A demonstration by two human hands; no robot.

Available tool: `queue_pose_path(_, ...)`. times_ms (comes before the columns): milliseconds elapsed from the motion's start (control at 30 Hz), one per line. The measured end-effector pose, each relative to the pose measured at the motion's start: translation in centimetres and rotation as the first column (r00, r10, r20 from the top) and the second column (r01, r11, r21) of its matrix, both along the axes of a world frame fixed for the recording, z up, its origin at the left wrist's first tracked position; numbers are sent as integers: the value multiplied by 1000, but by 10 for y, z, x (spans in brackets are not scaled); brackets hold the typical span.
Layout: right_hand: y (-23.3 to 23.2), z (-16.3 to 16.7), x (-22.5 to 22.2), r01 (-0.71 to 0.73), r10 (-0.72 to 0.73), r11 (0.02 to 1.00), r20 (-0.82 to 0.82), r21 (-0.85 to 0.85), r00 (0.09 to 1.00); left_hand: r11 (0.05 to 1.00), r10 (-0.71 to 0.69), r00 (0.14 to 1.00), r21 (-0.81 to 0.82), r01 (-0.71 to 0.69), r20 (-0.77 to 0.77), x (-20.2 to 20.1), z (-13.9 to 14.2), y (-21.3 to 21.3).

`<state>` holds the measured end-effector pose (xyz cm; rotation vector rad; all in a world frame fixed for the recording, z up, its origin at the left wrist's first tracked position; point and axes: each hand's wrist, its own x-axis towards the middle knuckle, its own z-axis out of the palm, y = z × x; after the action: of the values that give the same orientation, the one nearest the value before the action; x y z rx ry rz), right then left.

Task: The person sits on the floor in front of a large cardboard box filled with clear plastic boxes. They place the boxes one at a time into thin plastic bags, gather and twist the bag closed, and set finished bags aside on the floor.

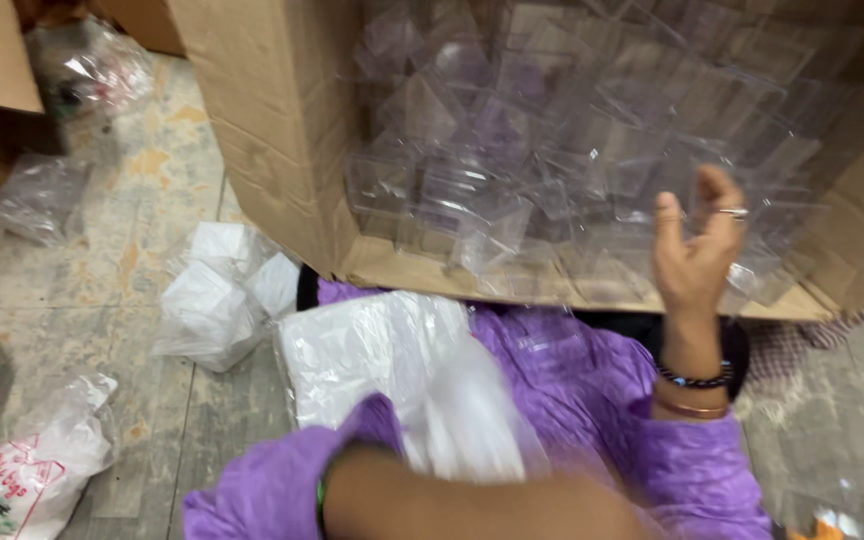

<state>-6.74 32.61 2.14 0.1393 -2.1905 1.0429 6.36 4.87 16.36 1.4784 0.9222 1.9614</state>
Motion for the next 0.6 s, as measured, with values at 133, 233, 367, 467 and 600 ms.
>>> queue_pose_path(133, -53, 17, 42, -343, 547, 609, 66, -715, 835, 360, 885, 388, -152, -921, -258, -78, -34, -12)
queue_pose_path(233, -85, 30, 52, -454, 825, 268, -41, -850, 564, 119, 956, 243, -538, -835, -166, -94, -91, -23)
queue_pose_path(367, -134, 31, 63, -622, 716, 670, 130, -405, 686, -157, 850, -88, -90, -984, -519, -95, -136, -28)
queue_pose_path(467, -159, 15, 80, -449, 448, 894, 91, -12, 890, -298, 764, -200, -59, -953, -613, -98, -140, -30)
queue_pose_path(600, -151, -12, 56, -322, 560, 596, 93, -735, 823, 268, 954, 298, -379, -885, -21, -101, -138, -46)
